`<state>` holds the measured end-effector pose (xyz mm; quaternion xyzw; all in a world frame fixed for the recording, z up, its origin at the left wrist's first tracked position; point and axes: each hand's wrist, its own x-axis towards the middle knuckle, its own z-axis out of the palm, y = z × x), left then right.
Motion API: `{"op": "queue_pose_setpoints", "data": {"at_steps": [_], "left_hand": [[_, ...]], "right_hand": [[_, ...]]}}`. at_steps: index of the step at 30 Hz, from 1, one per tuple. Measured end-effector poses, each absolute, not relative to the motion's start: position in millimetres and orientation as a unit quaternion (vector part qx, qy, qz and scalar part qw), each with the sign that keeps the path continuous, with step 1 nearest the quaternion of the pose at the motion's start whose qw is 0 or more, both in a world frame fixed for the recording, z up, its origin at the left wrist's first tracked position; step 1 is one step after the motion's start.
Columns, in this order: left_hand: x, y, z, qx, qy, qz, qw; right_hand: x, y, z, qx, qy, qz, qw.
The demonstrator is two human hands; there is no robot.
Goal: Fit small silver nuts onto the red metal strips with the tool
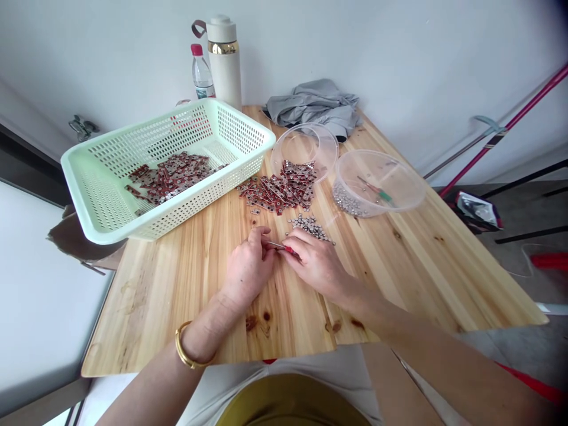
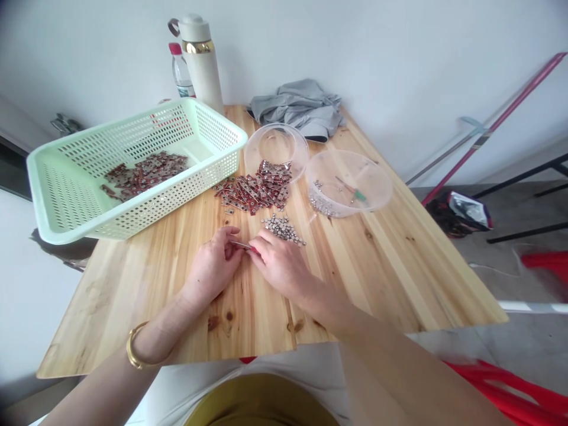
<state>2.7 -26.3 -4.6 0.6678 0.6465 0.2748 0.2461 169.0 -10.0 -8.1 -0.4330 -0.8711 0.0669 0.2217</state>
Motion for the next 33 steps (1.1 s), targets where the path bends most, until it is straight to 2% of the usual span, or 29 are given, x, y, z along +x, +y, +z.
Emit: {"op": "queue_pose_setpoints", "data": {"at_steps": [6,15,28,33], "left_hand": [[3.8,-27.2,-2.6,0.673,0.646,0.267,0.242],[6.5,-29.0,1.3,0.689,0.634,0.268,0.226],[6.6,-29.7,-1.0,0.690,0.632,0.278,0.217],[5.9,-29.8,-1.2,0.693,0.626,0.283,0.218]], "right_hand": [[181.7,-23.6,9.3,-0.452,-0.851,0.130,0.232],[178.5,-53.3,-10.2,-0.508,-0.829,0.064,0.225],[175.5,-56.2,-15.3,-0.498,-0.850,-0.013,0.168],[176.0,-56.3,-15.2,-0.481,-0.862,-0.008,0.159]]}}
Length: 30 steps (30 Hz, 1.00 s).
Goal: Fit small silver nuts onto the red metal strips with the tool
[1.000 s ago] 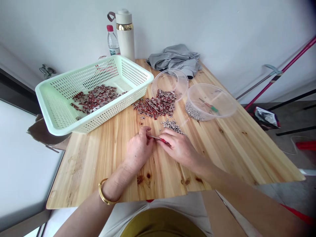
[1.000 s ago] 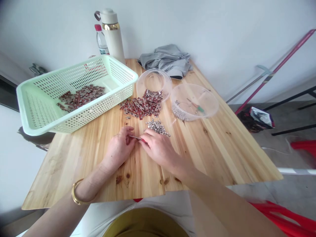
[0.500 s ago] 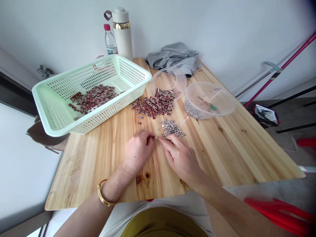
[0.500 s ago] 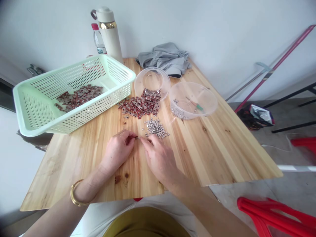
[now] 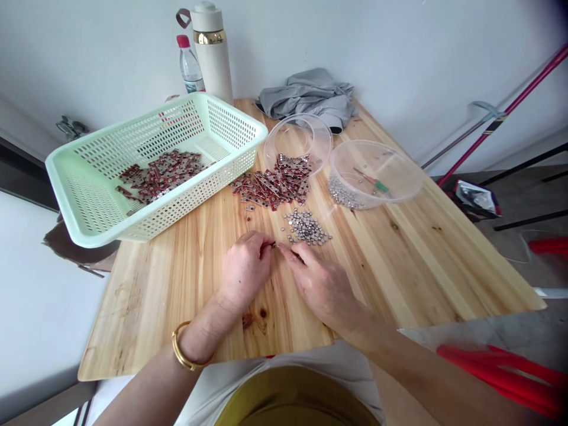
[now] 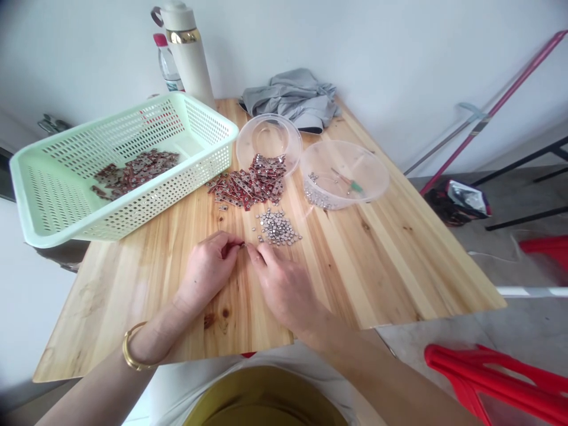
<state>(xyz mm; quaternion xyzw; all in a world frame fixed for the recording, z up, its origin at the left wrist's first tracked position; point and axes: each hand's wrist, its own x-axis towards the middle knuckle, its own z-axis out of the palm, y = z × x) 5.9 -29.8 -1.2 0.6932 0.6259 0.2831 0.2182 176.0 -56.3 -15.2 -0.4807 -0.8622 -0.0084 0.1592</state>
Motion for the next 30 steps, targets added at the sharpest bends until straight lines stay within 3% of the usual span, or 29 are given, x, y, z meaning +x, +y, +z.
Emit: {"op": "queue_pose_setpoints", "data": {"at_steps": [30], "left_hand": [[6.3,-31.2,-1.7,0.696,0.632,0.271,0.205]], "right_hand": [[175.0,-58.5,-16.1,-0.490,-0.851,0.011,0.189]]}}
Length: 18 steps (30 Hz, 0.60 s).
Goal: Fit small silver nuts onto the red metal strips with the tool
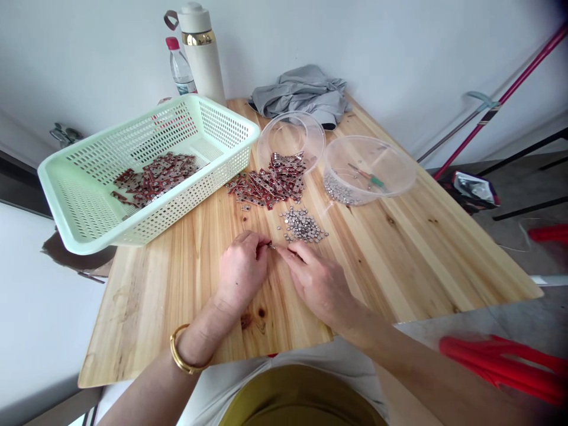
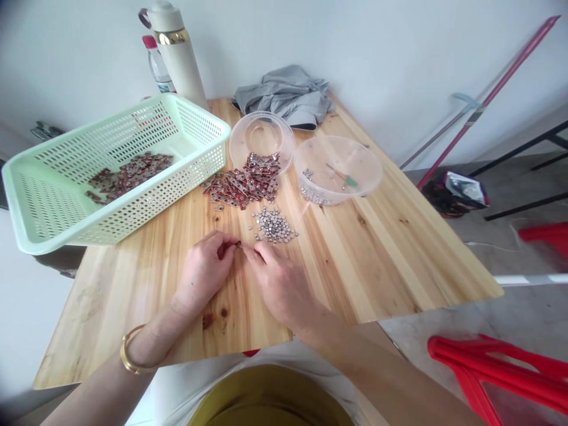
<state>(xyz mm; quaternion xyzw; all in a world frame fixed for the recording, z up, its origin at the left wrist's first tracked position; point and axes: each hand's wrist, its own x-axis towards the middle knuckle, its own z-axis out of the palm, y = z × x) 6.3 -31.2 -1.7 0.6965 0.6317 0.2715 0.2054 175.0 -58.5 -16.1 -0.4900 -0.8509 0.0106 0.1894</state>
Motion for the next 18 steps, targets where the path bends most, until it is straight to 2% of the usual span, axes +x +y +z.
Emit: {"op": "queue_pose_setpoints", "data": {"at_steps": [4,14,18], "left_hand": [[6.5,-31.0,-1.7,0.695,0.631,0.272,0.212],[6.4,-31.5,-2.5,0.696,0.621,0.289,0.213],[6.1,-31.9,-2.7,0.698,0.626,0.283,0.201]], "right_hand": [[175.4,-58.4,-17.5,-0.496,-0.845,0.015,0.198],[173.7,-59.2,-16.6,-0.487,-0.861,-0.003,0.149],[174.3,-57.1,-15.2,-0.491,-0.853,0.011,0.175]]}}
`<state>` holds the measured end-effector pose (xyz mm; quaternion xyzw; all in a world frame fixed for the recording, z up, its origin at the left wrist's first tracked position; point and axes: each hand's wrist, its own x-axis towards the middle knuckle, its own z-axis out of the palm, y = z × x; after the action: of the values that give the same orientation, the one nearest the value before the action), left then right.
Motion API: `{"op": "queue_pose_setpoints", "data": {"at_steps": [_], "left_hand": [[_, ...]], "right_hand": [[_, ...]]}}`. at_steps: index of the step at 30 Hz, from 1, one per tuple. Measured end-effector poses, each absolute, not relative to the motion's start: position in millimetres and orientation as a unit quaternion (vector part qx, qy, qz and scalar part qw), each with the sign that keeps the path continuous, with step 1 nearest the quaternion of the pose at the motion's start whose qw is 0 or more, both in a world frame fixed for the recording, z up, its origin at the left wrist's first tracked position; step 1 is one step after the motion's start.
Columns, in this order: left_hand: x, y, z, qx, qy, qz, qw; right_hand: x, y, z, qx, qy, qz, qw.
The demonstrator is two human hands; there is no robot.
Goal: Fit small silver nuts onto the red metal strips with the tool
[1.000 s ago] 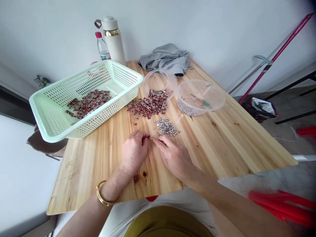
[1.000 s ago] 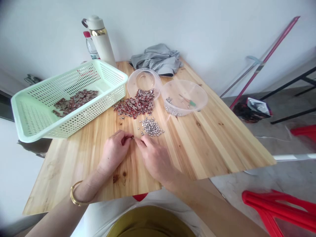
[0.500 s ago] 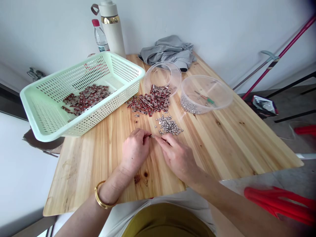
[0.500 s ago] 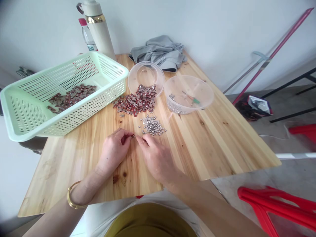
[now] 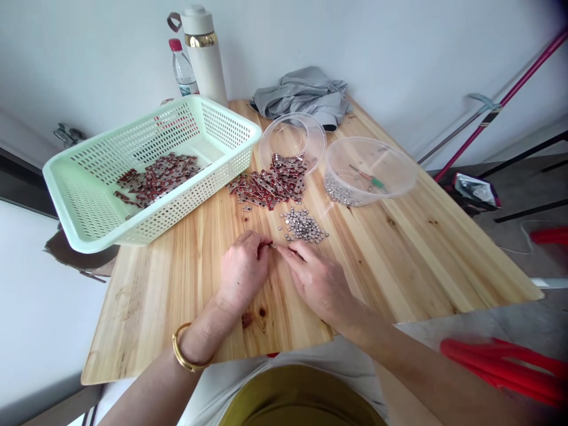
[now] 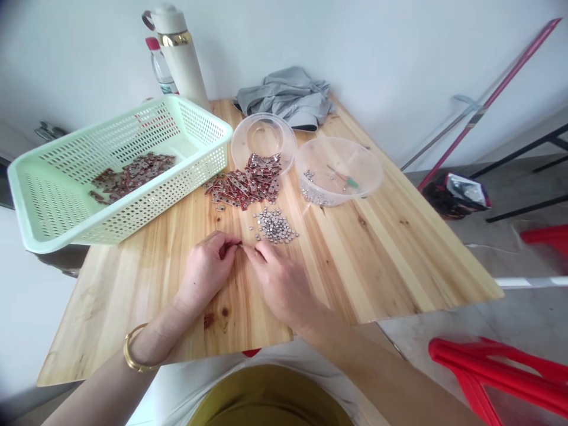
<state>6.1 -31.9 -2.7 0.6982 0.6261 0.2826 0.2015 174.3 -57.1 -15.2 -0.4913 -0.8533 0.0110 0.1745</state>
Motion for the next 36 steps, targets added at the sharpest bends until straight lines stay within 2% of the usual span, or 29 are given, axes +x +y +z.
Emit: {"op": "queue_pose_setpoints", "data": {"at_steps": [3,17,20,22,25,27,29,32,36], "left_hand": [[6.6,-32.0,-2.8,0.699,0.629,0.280,0.193],[9.6,-34.6,-6.1,0.710,0.612,0.292,0.192],[5.4,-35.6,1.9,0.718,0.595,0.308,0.189],[-10.2,-30.9,20.5,0.720,0.580,0.348,0.157],[-50.8,-12.9,62.8,0.684,0.600,0.414,0.010],[-75.3,3.3,86.1,0.660,0.616,0.420,-0.092],[-84.5,16.9,94.2,0.659,0.616,0.412,-0.130],[-65.7,26.1,75.0,0.718,0.580,0.374,-0.091],[-27.2,30.6,31.2,0.776,0.589,0.224,0.022]], "right_hand": [[174.6,-56.7,-15.0,-0.506,-0.841,0.017,0.193],[172.2,-59.0,-18.3,-0.482,-0.860,-0.018,0.164],[173.2,-55.5,-15.1,-0.494,-0.845,0.006,0.204],[176.5,-50.4,-8.7,-0.503,-0.819,0.039,0.271],[185.2,-40.4,3.0,-0.507,-0.773,0.094,0.369],[191.8,-34.0,8.1,-0.507,-0.751,0.123,0.406],[197.5,-29.2,9.2,-0.508,-0.730,0.143,0.434],[204.3,-26.5,6.3,-0.513,-0.706,0.168,0.457],[212.2,-31.2,3.5,-0.537,-0.681,0.233,0.440]]}}
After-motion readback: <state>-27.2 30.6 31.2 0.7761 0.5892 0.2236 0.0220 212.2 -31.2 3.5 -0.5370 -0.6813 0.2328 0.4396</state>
